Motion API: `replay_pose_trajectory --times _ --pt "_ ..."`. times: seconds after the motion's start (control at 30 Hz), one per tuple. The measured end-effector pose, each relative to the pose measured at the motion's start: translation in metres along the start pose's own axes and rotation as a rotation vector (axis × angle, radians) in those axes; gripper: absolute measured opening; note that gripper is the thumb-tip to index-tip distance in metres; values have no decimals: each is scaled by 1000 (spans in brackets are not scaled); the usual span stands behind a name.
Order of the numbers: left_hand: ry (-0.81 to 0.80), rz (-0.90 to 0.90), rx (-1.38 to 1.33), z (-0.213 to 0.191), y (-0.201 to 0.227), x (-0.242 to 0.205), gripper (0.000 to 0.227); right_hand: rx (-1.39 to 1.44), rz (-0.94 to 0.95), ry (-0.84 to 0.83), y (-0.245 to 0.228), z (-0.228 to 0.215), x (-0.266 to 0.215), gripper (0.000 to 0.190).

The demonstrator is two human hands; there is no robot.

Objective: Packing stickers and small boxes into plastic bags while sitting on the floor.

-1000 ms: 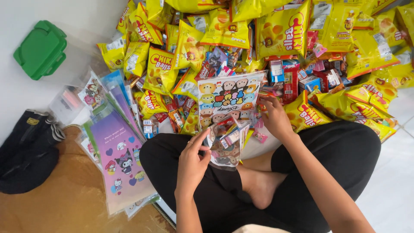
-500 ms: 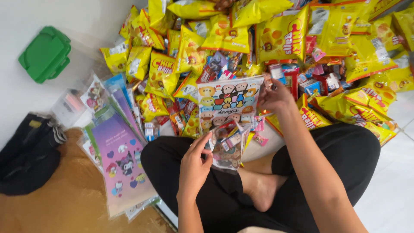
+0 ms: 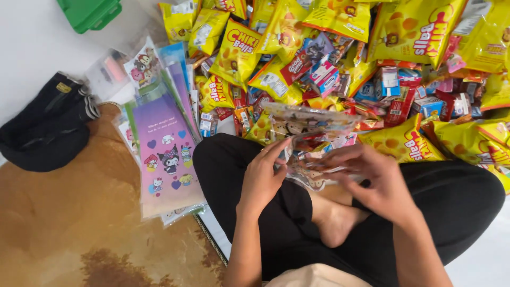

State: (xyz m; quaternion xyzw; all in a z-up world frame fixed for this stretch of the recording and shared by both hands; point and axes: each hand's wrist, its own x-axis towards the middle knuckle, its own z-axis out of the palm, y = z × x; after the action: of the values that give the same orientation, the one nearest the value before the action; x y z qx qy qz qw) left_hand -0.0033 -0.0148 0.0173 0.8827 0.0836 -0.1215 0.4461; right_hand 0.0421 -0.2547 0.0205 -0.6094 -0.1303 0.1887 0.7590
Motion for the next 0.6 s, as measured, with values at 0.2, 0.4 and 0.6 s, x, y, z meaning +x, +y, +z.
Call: replay_pose_trajectory --times 0.2,0.4,0.6 --pt "-13 59 43 -4 -3 1 69 -890 94 -103 43 31 6 33" --pt "22 58 33 -2 -10 -4 64 -1454 -153 37 57 38 2 19" --pt "37 44 13 -2 -6 -6 62 -1534 -322 183 62 34 3 29"
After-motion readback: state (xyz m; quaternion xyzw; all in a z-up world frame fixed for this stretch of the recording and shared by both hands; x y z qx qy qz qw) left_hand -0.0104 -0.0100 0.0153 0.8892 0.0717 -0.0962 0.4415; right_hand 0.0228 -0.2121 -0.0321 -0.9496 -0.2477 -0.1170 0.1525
